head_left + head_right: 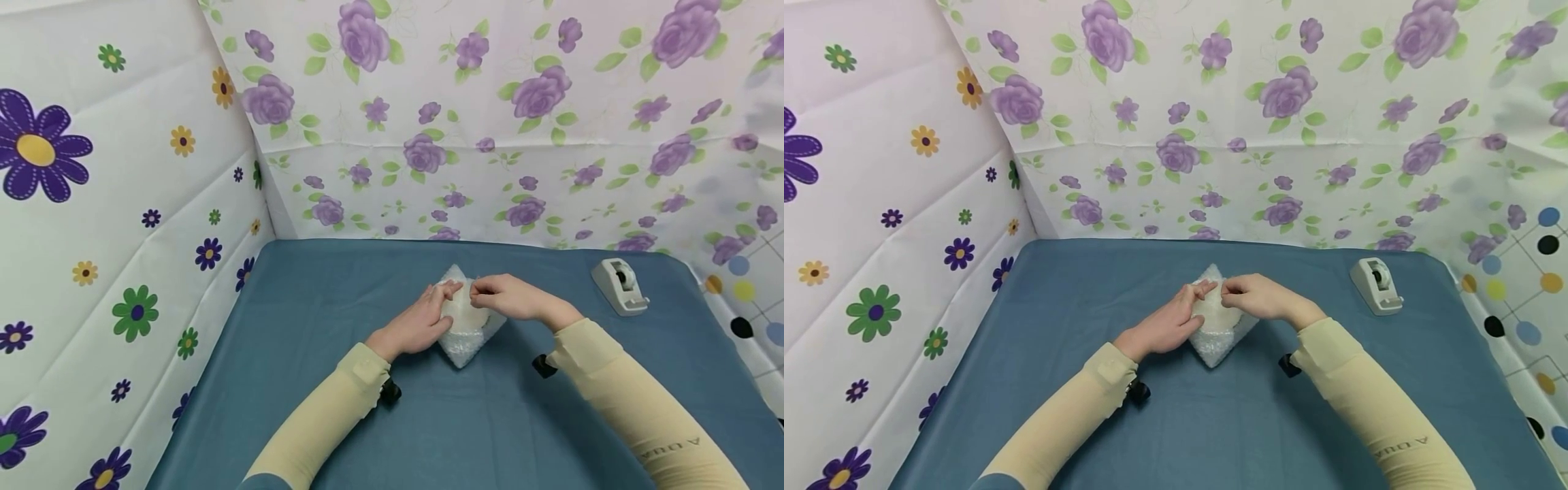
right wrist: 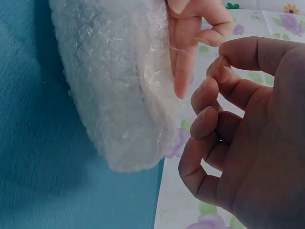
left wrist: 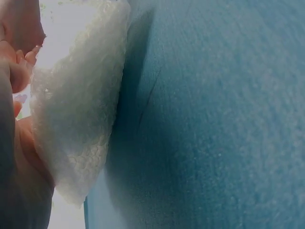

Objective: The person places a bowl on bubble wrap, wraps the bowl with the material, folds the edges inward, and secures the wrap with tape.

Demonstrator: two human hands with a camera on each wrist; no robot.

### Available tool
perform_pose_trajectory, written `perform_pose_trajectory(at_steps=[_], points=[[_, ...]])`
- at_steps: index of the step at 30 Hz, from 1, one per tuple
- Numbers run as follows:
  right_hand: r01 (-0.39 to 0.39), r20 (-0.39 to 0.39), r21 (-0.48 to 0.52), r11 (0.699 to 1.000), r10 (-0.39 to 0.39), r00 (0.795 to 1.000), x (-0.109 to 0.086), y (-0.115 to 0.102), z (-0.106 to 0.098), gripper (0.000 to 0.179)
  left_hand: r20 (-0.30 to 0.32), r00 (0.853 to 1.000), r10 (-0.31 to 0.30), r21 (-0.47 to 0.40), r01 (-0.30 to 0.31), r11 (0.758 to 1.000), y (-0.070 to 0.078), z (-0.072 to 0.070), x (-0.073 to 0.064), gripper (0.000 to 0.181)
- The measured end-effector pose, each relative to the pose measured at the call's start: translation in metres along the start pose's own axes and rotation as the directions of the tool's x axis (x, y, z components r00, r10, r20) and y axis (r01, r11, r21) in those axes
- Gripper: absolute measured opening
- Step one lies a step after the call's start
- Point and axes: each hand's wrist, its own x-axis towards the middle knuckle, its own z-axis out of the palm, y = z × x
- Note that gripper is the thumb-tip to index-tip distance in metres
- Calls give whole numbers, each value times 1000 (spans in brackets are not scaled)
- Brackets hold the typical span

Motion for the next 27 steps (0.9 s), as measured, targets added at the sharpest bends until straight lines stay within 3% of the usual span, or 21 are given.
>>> perform_pose_trajectory(at_steps=[5,11,19,27], points=[[4,-7,-40,999,-4,1000,7,-1,5,25,-39,999,13,15,-13,1000,-1,2,1,12],[-42,-18,-193,980,40,999,14,0,12,27,-28,999,26,31,-25,999,-4,2,0,11],[-100,-18,-280,955,99,995,17,1,17,23,5,996,93,69,-93,993,-9,-2,-3,36],[-122,-27,-347,930,120,992,18,0,18,21,36,990,139,138,-142,980,-12,-6,-7,23]])
